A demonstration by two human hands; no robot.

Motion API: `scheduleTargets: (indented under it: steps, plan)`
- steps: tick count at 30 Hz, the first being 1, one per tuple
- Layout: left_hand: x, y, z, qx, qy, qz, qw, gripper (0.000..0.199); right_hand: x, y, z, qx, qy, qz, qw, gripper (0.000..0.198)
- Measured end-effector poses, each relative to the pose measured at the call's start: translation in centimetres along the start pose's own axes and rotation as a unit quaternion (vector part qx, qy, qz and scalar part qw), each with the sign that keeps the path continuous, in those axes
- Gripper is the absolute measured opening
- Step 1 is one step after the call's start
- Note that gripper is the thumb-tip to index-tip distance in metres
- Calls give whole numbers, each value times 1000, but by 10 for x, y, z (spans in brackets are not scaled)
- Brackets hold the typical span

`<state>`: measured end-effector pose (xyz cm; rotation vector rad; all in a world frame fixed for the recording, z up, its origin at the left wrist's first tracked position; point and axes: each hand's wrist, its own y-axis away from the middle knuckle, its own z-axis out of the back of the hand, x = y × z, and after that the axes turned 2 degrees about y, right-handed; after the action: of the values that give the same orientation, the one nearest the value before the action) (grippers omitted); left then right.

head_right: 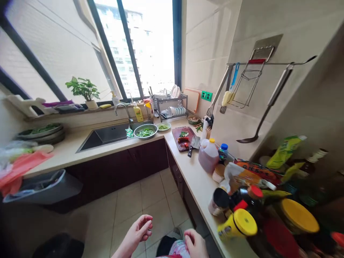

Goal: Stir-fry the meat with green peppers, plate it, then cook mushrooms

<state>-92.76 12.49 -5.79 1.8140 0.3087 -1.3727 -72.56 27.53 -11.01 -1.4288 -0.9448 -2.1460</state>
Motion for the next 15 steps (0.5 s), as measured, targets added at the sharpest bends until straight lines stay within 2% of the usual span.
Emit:
scheduleTargets:
  steps: [2, 4, 6, 7, 9, 11, 15]
  plan:
    - [-43, -48, 12, -12, -53, -54, 997, 51, 47, -42, -7, 4, -47, 2, 999, 37]
    - [-87, -97, 11, -3, -147, -128, 981, 40, 87, -73, -6, 7, -68, -12, 998, 39]
    - [-130, -150, -1, 7, -275, -194, 942, 27, 113, -100, -4, -4, -64, -25, 998, 42]
    - [-151, -180, -10, 15, -352, -224, 909, 21, 121, -115, -2, -20, -53, -24, 998, 43]
    - [-191, -244, -30, 31, -399, -252, 881, 14, 131, -147, 1, -75, -19, -7, 997, 44]
    - [-228, -311, -52, 47, -436, -273, 856, 15, 134, -187, 4, -156, 18, 19, 987, 43]
    - [-290, -429, -101, 91, -507, -299, 803, 26, 140, -275, 14, -331, 116, 40, 936, 45]
